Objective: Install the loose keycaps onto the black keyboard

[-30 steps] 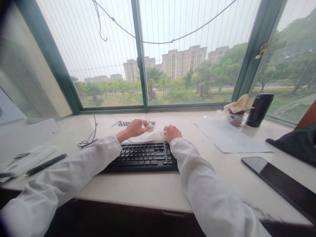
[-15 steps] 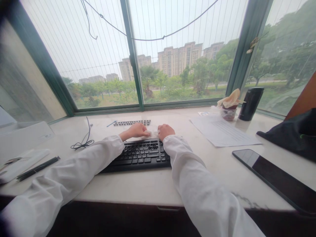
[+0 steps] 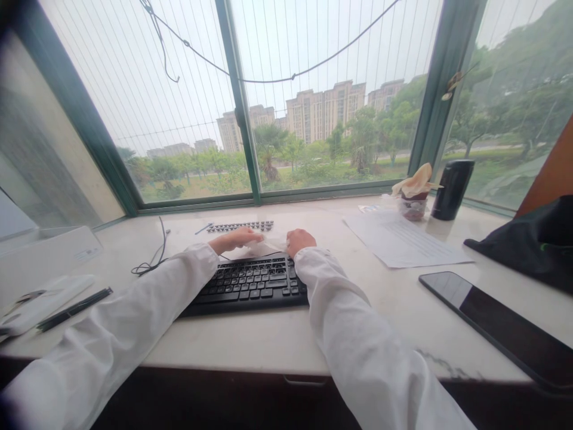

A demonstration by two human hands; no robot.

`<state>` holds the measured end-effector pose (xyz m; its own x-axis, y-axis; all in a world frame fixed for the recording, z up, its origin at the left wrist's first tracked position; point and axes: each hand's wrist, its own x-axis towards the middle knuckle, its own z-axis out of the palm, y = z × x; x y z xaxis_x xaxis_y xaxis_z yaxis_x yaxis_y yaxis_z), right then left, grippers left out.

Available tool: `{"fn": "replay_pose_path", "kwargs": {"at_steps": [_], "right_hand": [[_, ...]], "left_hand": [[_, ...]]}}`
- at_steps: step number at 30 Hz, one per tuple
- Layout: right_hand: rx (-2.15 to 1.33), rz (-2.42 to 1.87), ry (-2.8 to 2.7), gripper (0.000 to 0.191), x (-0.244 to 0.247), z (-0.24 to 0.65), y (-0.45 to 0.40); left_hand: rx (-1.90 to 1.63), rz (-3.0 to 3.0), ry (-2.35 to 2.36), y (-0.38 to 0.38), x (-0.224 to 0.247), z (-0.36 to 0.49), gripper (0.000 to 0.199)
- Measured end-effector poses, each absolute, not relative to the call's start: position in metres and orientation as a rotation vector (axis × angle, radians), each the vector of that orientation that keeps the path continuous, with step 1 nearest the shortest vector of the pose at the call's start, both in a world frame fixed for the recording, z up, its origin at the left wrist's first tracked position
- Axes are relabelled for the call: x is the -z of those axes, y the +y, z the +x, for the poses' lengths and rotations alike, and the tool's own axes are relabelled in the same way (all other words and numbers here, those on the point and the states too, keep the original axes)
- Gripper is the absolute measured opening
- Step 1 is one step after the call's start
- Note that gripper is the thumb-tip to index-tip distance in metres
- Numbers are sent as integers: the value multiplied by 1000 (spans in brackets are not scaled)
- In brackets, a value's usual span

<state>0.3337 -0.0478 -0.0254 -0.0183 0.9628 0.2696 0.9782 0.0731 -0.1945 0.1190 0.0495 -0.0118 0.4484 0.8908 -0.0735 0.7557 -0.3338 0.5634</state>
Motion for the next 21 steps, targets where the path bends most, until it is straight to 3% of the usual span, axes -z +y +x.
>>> {"fn": "replay_pose_path", "kwargs": {"at_steps": [10,16,21], "right_hand": [[56,-1959,-2046,25,25,335,-47],[81,-2004,-2011,25,22,336,-48],[136,-2105,-1908,28,15,338,-49]], "left_hand": [[-566,1839,1511,39,-20,69,38],[-638,1970,1475,12,-67,0,46],[-870,2067,2090,-3,-107,-87,54]]}}
